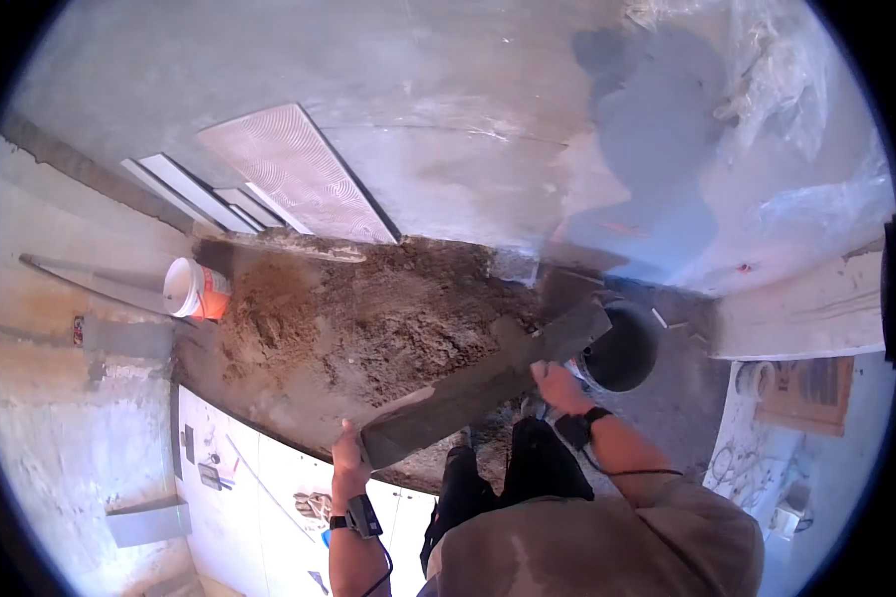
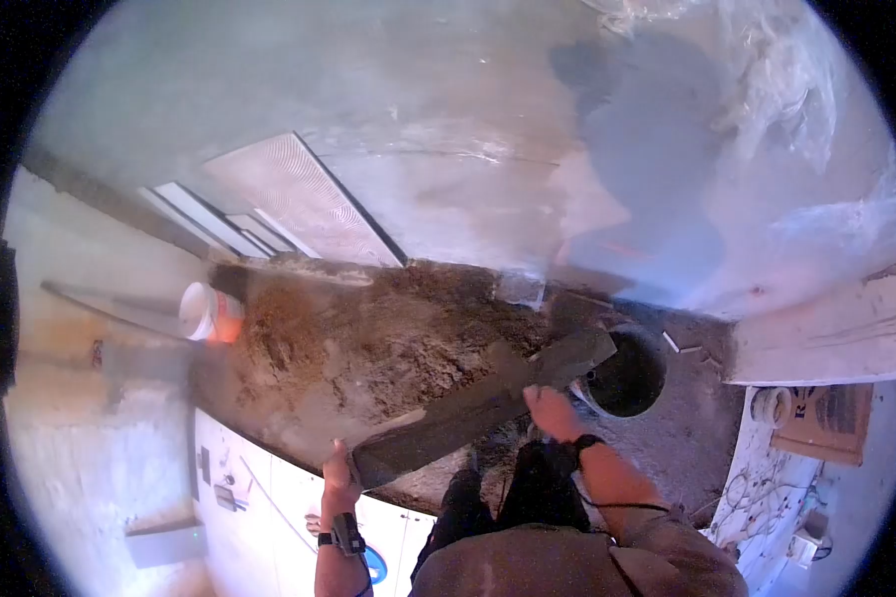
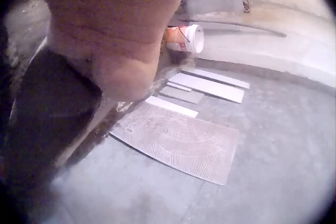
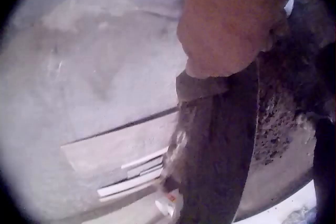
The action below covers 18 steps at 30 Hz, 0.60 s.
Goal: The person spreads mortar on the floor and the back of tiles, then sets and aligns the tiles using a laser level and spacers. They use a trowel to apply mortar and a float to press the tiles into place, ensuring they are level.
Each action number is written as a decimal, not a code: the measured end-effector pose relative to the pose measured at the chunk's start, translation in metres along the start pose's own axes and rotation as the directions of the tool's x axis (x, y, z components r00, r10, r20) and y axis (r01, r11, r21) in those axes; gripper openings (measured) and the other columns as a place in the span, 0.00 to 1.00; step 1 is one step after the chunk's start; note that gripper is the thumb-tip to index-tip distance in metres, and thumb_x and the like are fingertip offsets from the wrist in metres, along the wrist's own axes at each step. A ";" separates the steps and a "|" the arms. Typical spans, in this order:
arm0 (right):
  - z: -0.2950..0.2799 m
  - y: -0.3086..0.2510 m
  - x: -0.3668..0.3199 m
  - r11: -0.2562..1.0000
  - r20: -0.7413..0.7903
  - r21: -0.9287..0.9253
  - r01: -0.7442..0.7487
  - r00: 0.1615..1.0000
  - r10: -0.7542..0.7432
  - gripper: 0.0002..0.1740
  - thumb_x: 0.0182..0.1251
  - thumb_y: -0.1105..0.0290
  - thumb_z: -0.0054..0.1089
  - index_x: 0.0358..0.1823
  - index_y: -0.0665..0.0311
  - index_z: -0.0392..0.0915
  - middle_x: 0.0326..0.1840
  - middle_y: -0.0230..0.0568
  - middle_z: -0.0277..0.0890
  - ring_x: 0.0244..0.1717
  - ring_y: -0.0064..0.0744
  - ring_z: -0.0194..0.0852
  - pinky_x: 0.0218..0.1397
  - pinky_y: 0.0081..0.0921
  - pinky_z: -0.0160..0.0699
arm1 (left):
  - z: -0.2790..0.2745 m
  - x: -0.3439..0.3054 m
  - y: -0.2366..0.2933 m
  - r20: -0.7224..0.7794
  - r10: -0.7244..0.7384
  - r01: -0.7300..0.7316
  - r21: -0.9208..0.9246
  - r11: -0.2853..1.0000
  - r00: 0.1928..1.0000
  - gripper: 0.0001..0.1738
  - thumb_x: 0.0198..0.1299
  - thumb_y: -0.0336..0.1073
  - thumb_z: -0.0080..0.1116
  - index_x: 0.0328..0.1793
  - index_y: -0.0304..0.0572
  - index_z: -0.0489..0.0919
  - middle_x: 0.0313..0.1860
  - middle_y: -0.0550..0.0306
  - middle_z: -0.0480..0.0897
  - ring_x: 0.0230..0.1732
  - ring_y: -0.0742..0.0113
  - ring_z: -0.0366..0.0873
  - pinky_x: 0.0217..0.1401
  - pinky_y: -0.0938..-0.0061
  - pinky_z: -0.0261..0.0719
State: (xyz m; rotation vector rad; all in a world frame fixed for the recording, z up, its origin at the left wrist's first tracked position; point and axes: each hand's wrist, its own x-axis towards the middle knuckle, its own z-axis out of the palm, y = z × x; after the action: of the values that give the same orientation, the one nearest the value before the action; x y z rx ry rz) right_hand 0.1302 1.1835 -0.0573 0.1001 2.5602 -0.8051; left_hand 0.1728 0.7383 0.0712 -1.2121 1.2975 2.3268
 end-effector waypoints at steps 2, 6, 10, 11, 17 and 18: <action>-0.004 0.034 0.004 0.998 -0.110 -0.068 0.017 0.994 -0.024 0.34 0.80 0.44 0.36 0.43 0.73 0.77 0.42 0.65 0.80 0.44 0.65 0.78 0.47 0.56 0.75 | -0.006 -0.006 -0.006 0.189 0.189 -0.228 0.213 0.950 0.964 0.24 0.77 0.42 0.47 0.69 0.29 0.69 0.61 0.37 0.79 0.59 0.45 0.80 0.63 0.51 0.77; -0.057 -0.058 -0.033 0.981 0.230 0.128 -0.148 0.966 0.116 0.31 0.80 0.45 0.38 0.40 0.70 0.76 0.35 0.56 0.80 0.40 0.50 0.81 0.44 0.48 0.77 | -0.048 0.004 -0.017 0.622 0.588 -0.743 0.667 -0.053 0.516 0.20 0.77 0.40 0.45 0.65 0.31 0.73 0.56 0.41 0.82 0.50 0.46 0.82 0.52 0.54 0.80; -0.077 -0.190 -0.093 0.968 0.467 0.252 -0.015 0.878 -0.108 0.35 0.78 0.40 0.40 0.37 0.72 0.75 0.34 0.59 0.79 0.39 0.60 0.79 0.45 0.50 0.75 | 0.013 -0.017 0.005 -0.055 0.229 -0.178 0.461 0.869 0.972 0.19 0.77 0.39 0.45 0.62 0.29 0.75 0.48 0.43 0.83 0.43 0.47 0.82 0.46 0.58 0.80; -0.032 -0.186 -0.090 0.953 0.375 0.273 0.130 0.898 -0.230 0.35 0.78 0.41 0.41 0.36 0.72 0.75 0.34 0.60 0.80 0.39 0.61 0.79 0.43 0.50 0.75 | 0.023 -0.020 0.011 -0.139 0.043 -0.001 0.287 0.958 0.989 0.19 0.77 0.39 0.45 0.61 0.29 0.75 0.46 0.44 0.83 0.42 0.48 0.82 0.44 0.60 0.80; 0.033 -0.188 -0.031 0.951 0.030 0.118 0.287 0.956 -0.292 0.35 0.77 0.42 0.42 0.35 0.74 0.75 0.32 0.65 0.79 0.37 0.63 0.81 0.41 0.51 0.76 | -0.026 0.004 -0.021 0.220 0.440 -0.462 0.674 0.577 0.871 0.24 0.78 0.53 0.44 0.50 0.39 0.80 0.28 0.66 0.77 0.30 0.69 0.74 0.33 0.68 0.73; 0.035 -0.172 -0.018 0.955 -0.043 0.086 0.284 0.959 -0.282 0.35 0.77 0.42 0.42 0.35 0.74 0.75 0.30 0.65 0.78 0.35 0.63 0.81 0.40 0.51 0.76 | -0.029 0.014 -0.027 0.083 0.309 -0.298 0.581 0.758 0.947 0.24 0.78 0.53 0.45 0.47 0.39 0.81 0.27 0.66 0.75 0.29 0.69 0.72 0.31 0.67 0.72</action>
State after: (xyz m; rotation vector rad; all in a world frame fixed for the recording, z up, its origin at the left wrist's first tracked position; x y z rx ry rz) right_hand 0.1255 1.0230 0.0160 -0.2345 2.6002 -1.0340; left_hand 0.1943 0.7286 0.0370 -0.8554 2.1471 1.8339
